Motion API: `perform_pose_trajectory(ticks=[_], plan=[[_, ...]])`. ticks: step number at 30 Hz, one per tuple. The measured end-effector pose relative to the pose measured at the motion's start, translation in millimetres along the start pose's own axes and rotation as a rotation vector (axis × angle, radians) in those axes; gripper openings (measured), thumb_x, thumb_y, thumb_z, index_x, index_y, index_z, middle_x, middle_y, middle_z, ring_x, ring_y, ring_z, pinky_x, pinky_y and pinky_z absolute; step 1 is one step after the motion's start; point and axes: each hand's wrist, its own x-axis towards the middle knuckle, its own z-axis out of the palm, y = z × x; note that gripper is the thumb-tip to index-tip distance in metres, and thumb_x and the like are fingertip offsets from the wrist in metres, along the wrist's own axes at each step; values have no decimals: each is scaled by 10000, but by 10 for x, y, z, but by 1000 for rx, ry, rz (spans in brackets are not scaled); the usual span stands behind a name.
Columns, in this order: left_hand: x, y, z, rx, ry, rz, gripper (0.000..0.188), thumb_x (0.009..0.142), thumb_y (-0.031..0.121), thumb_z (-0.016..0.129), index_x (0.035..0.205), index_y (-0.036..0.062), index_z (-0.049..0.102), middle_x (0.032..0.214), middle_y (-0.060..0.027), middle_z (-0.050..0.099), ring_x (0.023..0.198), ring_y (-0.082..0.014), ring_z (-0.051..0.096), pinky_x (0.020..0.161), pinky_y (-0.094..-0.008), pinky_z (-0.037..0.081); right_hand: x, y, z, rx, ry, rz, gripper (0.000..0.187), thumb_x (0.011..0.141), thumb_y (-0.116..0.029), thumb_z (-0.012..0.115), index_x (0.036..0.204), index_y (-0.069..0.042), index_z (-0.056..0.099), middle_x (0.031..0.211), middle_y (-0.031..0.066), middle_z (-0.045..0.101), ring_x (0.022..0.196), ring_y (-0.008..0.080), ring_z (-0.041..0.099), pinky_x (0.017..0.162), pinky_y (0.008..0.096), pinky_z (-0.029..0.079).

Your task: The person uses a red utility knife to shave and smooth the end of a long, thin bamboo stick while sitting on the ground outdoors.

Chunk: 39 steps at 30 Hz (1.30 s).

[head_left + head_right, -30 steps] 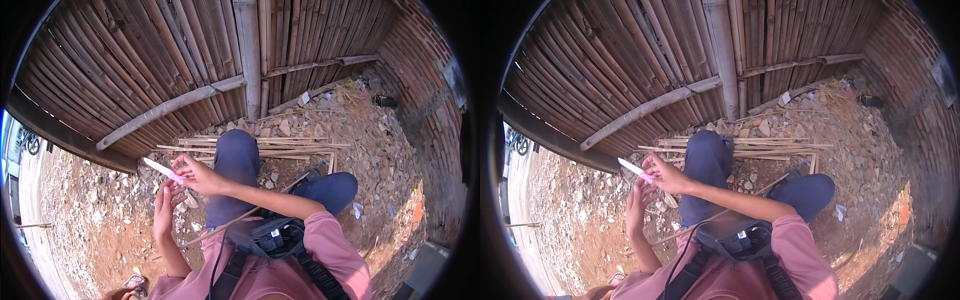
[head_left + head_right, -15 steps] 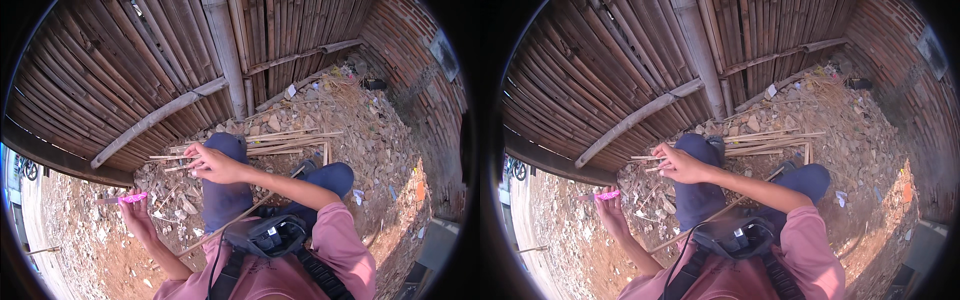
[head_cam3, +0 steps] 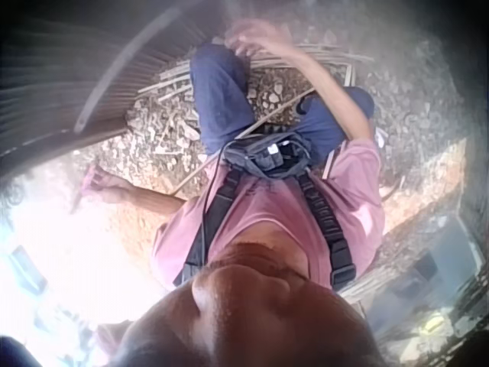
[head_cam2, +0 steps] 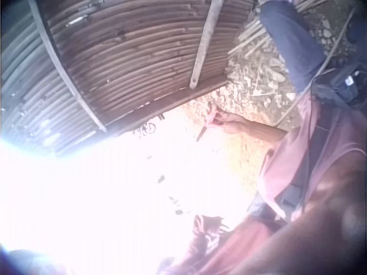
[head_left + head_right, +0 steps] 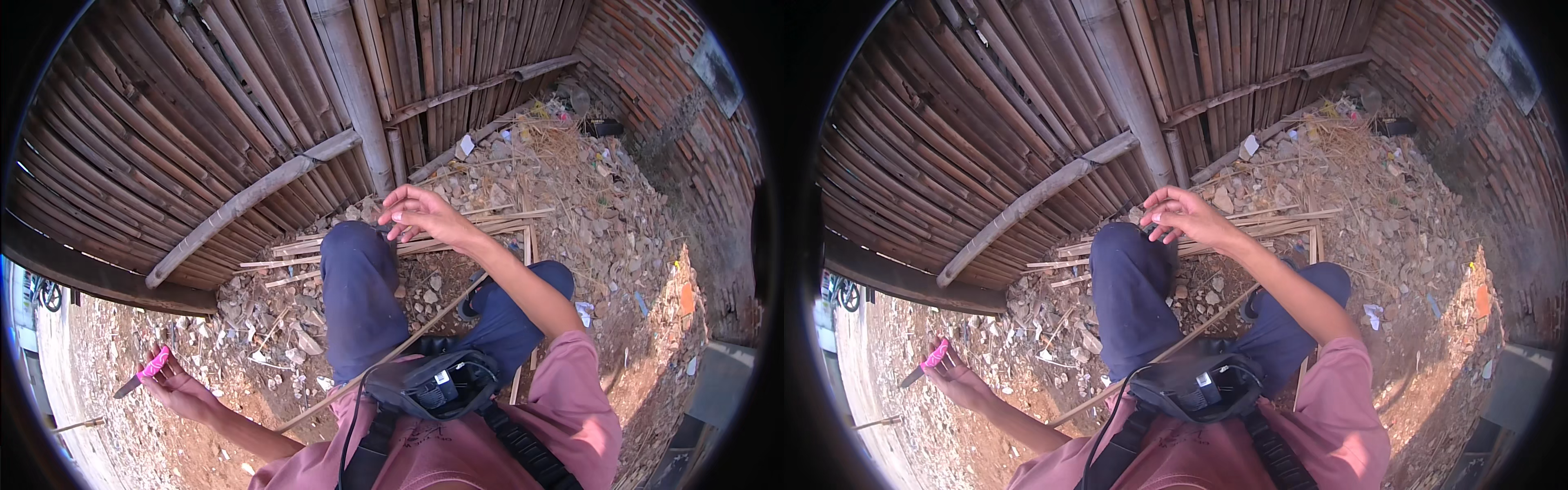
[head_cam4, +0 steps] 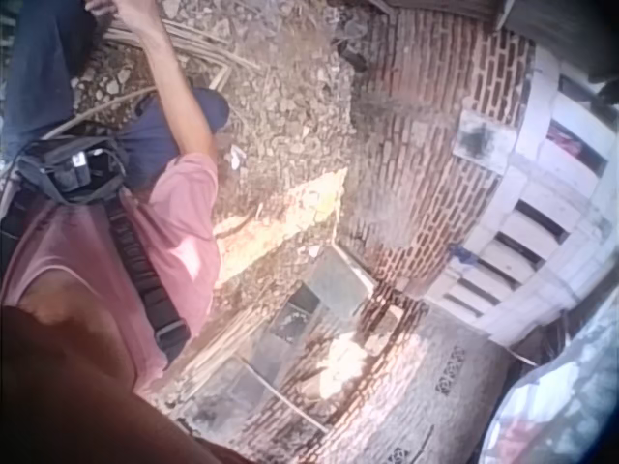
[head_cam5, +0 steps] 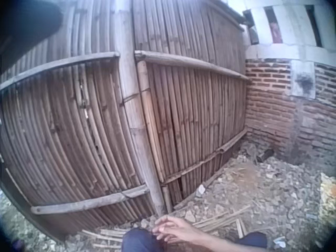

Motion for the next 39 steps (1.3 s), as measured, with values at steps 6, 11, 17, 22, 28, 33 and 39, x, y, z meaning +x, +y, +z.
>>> perform_pose_trajectory(ticks=[6, 11, 17, 22, 28, 33, 39], plan=[[63, -51, 52, -30, -4, 62, 438, 1166, 305, 429, 1399, -63, 474, 1397, -285, 573, 1327, -399, 605, 1197, -487, 512, -164, -54, -289, 89, 138, -6, 277, 1067, -154, 620, 1317, -49, 563, 1241, 147, 731, 1017, 198, 751, 830, 329, 612], [145, -37, -55, -118, -8, 102, 391, 1144, 323, 501, 1332, -19, 477, 1322, -239, 589, 1345, -346, 573, 1265, -467, 425, -343, -256, -477, 176, 223, -119, 296, 1054, -180, 639, 1315, -65, 559, 1219, 146, 729, 1010, 207, 754, 845, 322, 603], [153, 57, -9, -167, -2, 169, 359, 1139, 299, 518, 1300, -20, 488, 1223, -210, 606, 1297, -351, 598, 1265, -478, 423, -456, -409, -686, 267, 335, -243, 321, 1038, -182, 649, 1323, -66, 560, 1211, 150, 729, 1014, 207, 754, 845, 301, 588], [150, 37, 25, -191, 51, 135, 344, 1146, 287, 499, 1281, -29, 495, 1184, -203, 623, 1291, -358, 603, 1278, -490, 402, -913, -732, -564, 225, 100, -594, 395, 993, -283, 707, 1287, -58, 568, 1168, 179, 724, 1069, 281, 726, 875, 378, 591], [334, -107, -345, -219, -182, 103, 323, 1144, 273, 506, 1304, -8, 498, 1180, -172, 633, 1253, -340, 620, 1266, -483, 407, -2015, -1414, 352, 137, -626, -1086, 164, 1029, -235, 688, 1110, -101, 737, 1195, 208, 705, 1122, 364, 708, 952, 469, 540], [81, -138, 38, -145, -94, 57, 454, 1148, 288, 500, 1456, -41, 444, 1176, -153, 626, 1177, -292, 631, 1205, -454, 460, -2471, -1728, 777, -136, -857, -1168, 307, 1118, -231, 485, 1368, -253, 661, 1497, 55, 579, 1323, 259, 608, 1085, 478, 502], [-295, -323, 218, 369, -371, -204, 419, 1126, 283, 575, 1421, -14, 572, 1199, -107, 652, 1020, -164, 650, 904, -309, 576, -2545, -1671, 1203, -59, -770, -1106, 305, 1147, -239, 405, 1306, -236, 666, 1304, 24, 645, 1216, 246, 634, 1024, 447, 517]])
